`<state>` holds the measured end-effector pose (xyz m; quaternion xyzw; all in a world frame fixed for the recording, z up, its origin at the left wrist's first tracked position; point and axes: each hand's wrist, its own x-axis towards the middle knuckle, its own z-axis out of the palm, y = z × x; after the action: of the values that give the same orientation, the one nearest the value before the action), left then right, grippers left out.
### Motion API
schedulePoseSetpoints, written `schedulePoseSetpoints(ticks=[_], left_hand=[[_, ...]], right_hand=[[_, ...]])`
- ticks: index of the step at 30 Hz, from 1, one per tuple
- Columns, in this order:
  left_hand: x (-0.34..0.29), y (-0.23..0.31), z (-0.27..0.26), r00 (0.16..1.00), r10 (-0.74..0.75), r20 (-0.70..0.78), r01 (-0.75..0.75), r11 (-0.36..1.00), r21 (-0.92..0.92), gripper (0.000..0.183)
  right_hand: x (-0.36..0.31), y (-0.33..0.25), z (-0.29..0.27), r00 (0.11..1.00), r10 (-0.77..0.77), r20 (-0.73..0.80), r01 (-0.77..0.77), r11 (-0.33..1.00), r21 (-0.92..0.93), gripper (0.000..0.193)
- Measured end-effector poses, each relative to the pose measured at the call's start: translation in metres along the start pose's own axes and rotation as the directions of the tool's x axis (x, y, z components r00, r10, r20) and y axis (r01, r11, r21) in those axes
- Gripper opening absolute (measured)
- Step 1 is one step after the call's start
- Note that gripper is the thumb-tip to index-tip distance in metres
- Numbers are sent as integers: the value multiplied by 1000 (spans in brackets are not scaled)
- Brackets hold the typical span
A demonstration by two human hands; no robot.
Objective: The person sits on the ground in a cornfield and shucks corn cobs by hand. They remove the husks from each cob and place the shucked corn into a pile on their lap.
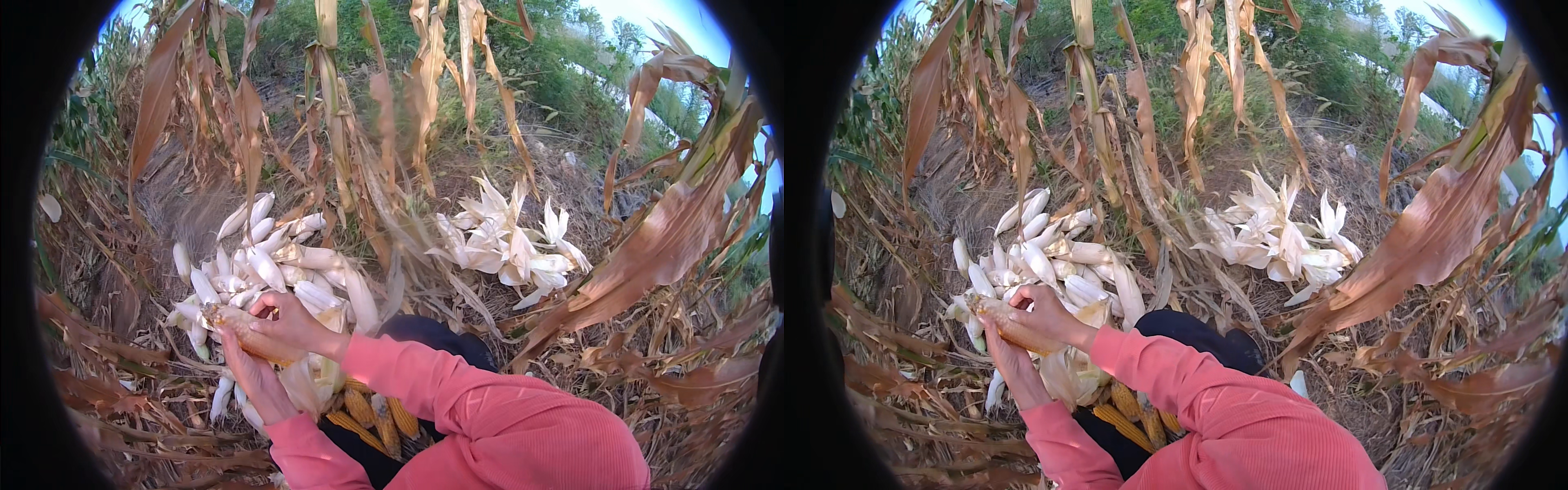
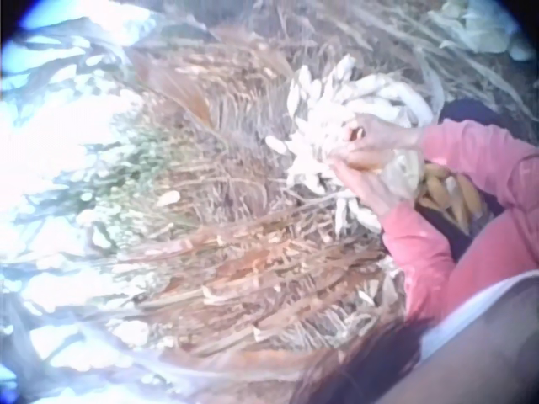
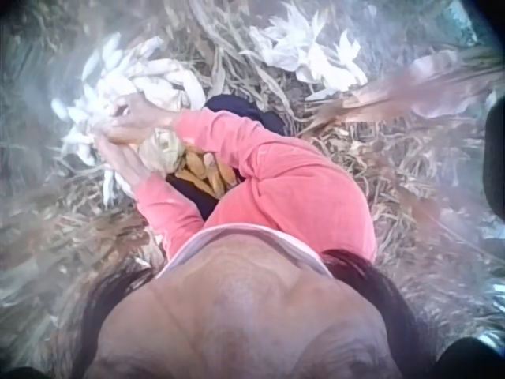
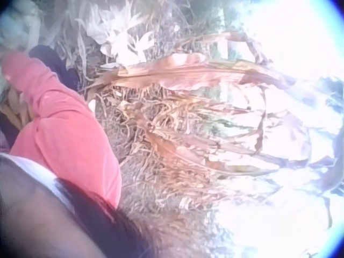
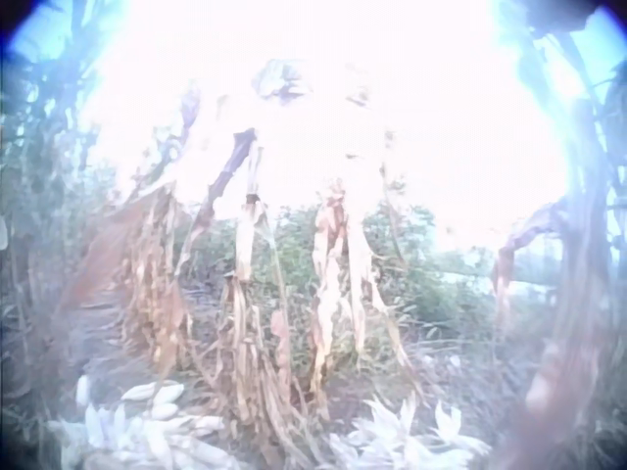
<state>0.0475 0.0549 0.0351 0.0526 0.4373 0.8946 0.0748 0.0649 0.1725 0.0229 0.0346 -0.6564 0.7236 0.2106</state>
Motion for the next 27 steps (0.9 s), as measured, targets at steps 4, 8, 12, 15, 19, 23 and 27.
schedulePoseSetpoints(ticks=[4,8,12,15,19,23,27], left_hand=[[6,-10,-7,997,22,-69,-21,1000,11,49],[15,-13,-16,998,49,-50,-50,999,-8,55],[31,-4,-28,980,109,-168,-123,989,-78,63],[33,12,-29,925,124,-358,-189,970,-150,70],[32,32,-49,909,161,-384,-301,891,-339,71],[21,29,-36,887,307,-345,-408,871,-273,70],[18,35,-41,860,391,-329,-461,871,-169,80]], right_hand=[[0,5,-1,996,-80,-38,77,994,-76,7],[1,11,2,981,-177,-80,171,982,-79,8],[8,9,0,999,-25,-22,30,957,287,8],[20,11,-25,981,162,-107,-92,873,478,5],[25,27,-66,935,312,-168,-94,675,732,10],[20,30,-66,877,418,-237,-273,840,469,14],[25,25,-63,907,-132,-400,83,987,-136,18]])
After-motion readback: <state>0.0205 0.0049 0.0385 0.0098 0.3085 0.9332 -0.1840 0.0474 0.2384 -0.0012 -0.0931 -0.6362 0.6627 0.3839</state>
